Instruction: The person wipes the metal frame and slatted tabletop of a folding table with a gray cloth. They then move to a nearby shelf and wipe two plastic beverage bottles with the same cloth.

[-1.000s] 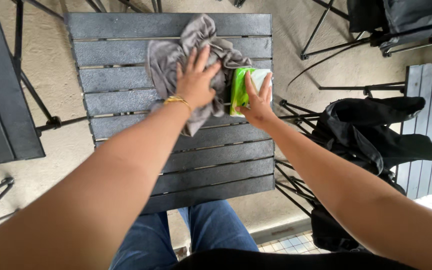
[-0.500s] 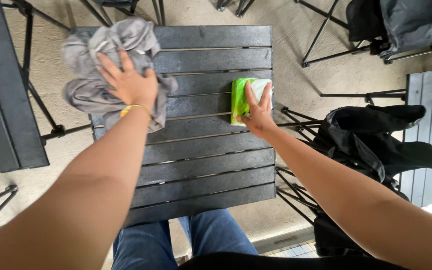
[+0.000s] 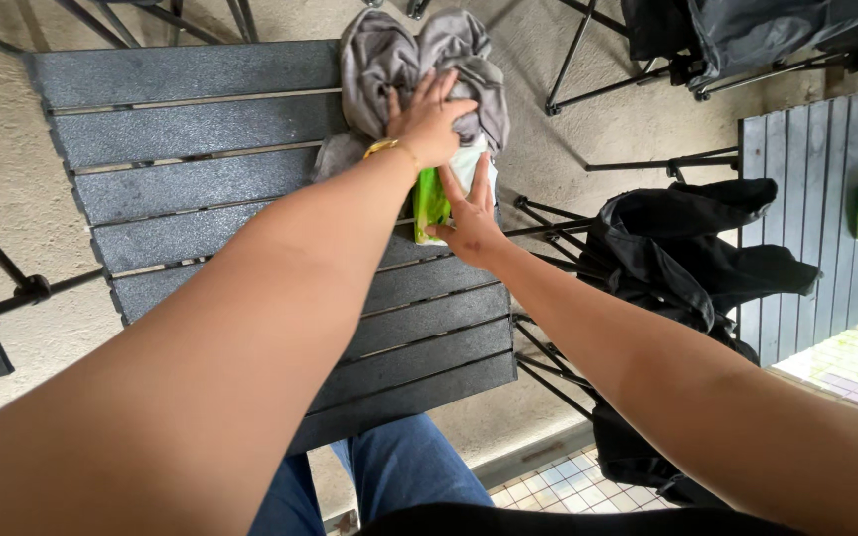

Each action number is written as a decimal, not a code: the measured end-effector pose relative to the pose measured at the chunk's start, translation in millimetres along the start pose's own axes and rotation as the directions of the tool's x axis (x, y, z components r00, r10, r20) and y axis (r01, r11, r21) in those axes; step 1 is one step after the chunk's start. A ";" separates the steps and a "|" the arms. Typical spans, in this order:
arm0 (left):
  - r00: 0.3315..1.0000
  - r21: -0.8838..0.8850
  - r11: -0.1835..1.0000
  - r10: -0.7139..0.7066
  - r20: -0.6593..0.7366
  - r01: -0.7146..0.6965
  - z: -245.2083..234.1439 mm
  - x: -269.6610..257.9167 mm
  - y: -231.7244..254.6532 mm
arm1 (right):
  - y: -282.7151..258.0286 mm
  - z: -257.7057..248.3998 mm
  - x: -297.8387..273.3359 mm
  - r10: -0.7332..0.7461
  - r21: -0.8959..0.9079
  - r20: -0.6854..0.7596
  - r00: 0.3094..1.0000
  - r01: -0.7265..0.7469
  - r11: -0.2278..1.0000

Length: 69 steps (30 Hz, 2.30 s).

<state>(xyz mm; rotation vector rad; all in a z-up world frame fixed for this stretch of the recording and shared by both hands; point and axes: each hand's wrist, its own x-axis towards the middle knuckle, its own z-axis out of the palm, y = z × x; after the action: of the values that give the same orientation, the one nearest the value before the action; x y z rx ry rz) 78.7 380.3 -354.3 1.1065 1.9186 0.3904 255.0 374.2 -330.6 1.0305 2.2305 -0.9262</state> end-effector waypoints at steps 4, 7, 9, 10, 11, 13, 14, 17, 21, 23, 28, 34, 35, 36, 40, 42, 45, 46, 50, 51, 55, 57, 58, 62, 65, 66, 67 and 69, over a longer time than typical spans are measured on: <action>0.934 -0.011 0.999 0.030 -0.355 -0.036 -15.6 -46.6 -57.5 | -6.1 -7.9 -4.7 -0.067 0.023 -0.041 0.997 0.068 0.997; 0.840 -0.037 0.998 -0.069 -0.539 0.058 -35.8 -87.8 -110.4 | -6.3 -12.0 -7.5 -0.057 0.038 -0.023 0.998 0.057 0.998; 0.789 0.020 0.987 -0.117 -0.603 0.162 -58.8 -120.1 -157.6 | -6.0 -12.7 -7.1 -0.043 0.044 -0.008 0.999 0.043 0.998; 0.756 0.015 0.972 -0.171 -0.632 0.233 -69.8 -136.1 -180.4 | -5.7 -13.0 -6.6 -0.026 0.053 0.007 1.000 0.025 0.998; 0.717 0.009 0.953 -0.222 -0.660 0.303 -80.9 -152.3 -202.7 | -5.6 -13.2 -6.0 -0.009 0.062 0.023 1.000 0.008 0.998; 0.647 -0.070 0.945 -0.271 -0.712 0.319 -92.6 -181.8 -236.6 | -5.2 -14.2 -5.8 -0.014 0.093 0.025 1.000 0.012 0.996; 0.614 -0.096 0.933 -0.304 -0.729 0.348 -88.4 -183.7 -243.0 | -5.2 -15.2 -5.9 -0.035 0.115 0.011 0.999 0.033 0.993; 0.469 -0.170 0.891 -0.374 -0.800 0.421 -68.2 -173.3 -242.0 | -8.4 -13.9 -5.3 -0.033 0.136 0.008 0.999 0.032 0.990; 0.322 -0.278 0.845 -0.448 -0.834 0.456 -27.0 -121.5 -187.0 | -10.5 -7.8 -6.0 0.024 0.149 -0.018 1.000 -0.021 0.989; 0.426 -0.331 0.831 -0.523 -0.739 0.447 -9.8 -84.1 -143.3 | -9.9 -2.5 -5.3 -0.008 0.129 -0.057 0.998 0.015 0.992; 0.812 -0.253 0.938 -0.335 -0.478 0.238 31.9 -11.6 -19.3 | 7.8 5.6 -0.9 -0.043 0.103 -0.088 0.995 0.052 0.993; 0.977 -0.025 1.000 -0.023 -0.212 0.018 31.8 2.4 -3.1 | 14.1 10.1 -2.2 -0.112 0.096 -0.136 0.984 0.126 0.987; 0.966 -0.057 0.998 0.001 -0.259 -0.016 27.8 -3.3 -12.1 | 12.8 8.1 -3.8 -0.105 0.104 -0.125 0.986 0.119 0.987; 0.960 -0.059 0.998 -0.020 -0.279 0.004 24.9 -10.7 -20.1 | 10.8 6.4 -5.8 -0.099 0.112 -0.115 0.988 0.112 0.987; 0.931 -0.029 0.999 -0.037 -0.364 0.028 9.6 -42.8 -52.4 | 10.3 -5.6 -18.1 -0.104 0.073 -0.077 0.992 0.109 0.991; 0.912 -0.012 0.999 -0.047 -0.407 0.047 -4.9 -62.5 -76.4 | 8.6 -9.7 -21.9 -0.045 0.033 -0.043 0.998 0.046 0.998; 0.865 -0.003 0.985 -0.151 -0.478 0.170 -30.3 -99.3 -128.7 | 8.5 -12.1 -35.2 0.016 0.065 -0.032 0.999 -0.014 0.998; 0.825 -0.006 0.974 -0.197 -0.529 0.228 -38.6 -114.7 -150.9 | 10.0 -11.7 -40.5 0.041 0.070 -0.034 0.999 -0.039 0.997; 0.646 -0.104 0.922 -0.338 -0.685 0.373 -70.2 -189.9 -241.7 | 14.3 -4.4 -58.7 0.086 0.063 -0.089 0.992 -0.080 0.995; 0.591 -0.124 0.927 -0.324 -0.739 0.353 -70.3 -201.2 -253.7 | 15.1 -2.3 -61.6 0.083 0.052 -0.119 0.989 -0.077 0.996; 0.426 -0.316 0.789 -0.567 -0.705 0.527 -46.2 -212.1 -253.2 | 26.2 8.9 -72.8 0.089 0.153 -0.228 0.970 -0.055 0.987; 0.396 -0.293 0.764 -0.573 -0.717 0.574 -24.2 -198.5 -223.6 | 38.9 10.3 -81.3 0.058 0.180 -0.287 0.956 -0.006 0.984; 0.427 -0.276 0.787 -0.551 -0.717 0.552 -15.0 -189.5 -205.5 | 44.8 10.6 -84.6 0.079 0.235 -0.313 0.946 -0.003 0.972; 0.516 -0.257 0.841 -0.503 -0.693 0.475 25.0 -148.0 -114.7 | 61.8 12.1 -101.2 0.145 0.324 -0.376 0.915 -0.017 0.946; 0.565 -0.302 0.843 -0.526 -0.636 0.445 48.3 -113.1 -51.2 | 68.7 10.0 -111.6 0.198 0.351 -0.371 0.907 -0.060 0.935; 0.571 -0.310 0.849 -0.520 -0.635 0.428 53.5 -105.2 -36.0 | 68.2 11.5 -114.0 0.215 0.370 -0.361 0.907 -0.072 0.926; 0.620 -0.280 0.843 -0.529 -0.579 0.459 55.2 -98.7 -25.8 | 65.7 12.7 -113.3 0.229 0.368 -0.356 0.906 -0.089 0.925; 0.698 -0.212 0.830 -0.551 -0.458 0.516 53.3 -89.6 -14.9 | 57.3 15.6 -108.8 0.251 0.365 -0.343 0.905 -0.118 0.923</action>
<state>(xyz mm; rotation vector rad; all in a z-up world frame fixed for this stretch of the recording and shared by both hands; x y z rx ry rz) 134.3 291.0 -347.3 0.3536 2.5588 0.4340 366.5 341.0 -287.8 1.6837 2.2638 -1.1221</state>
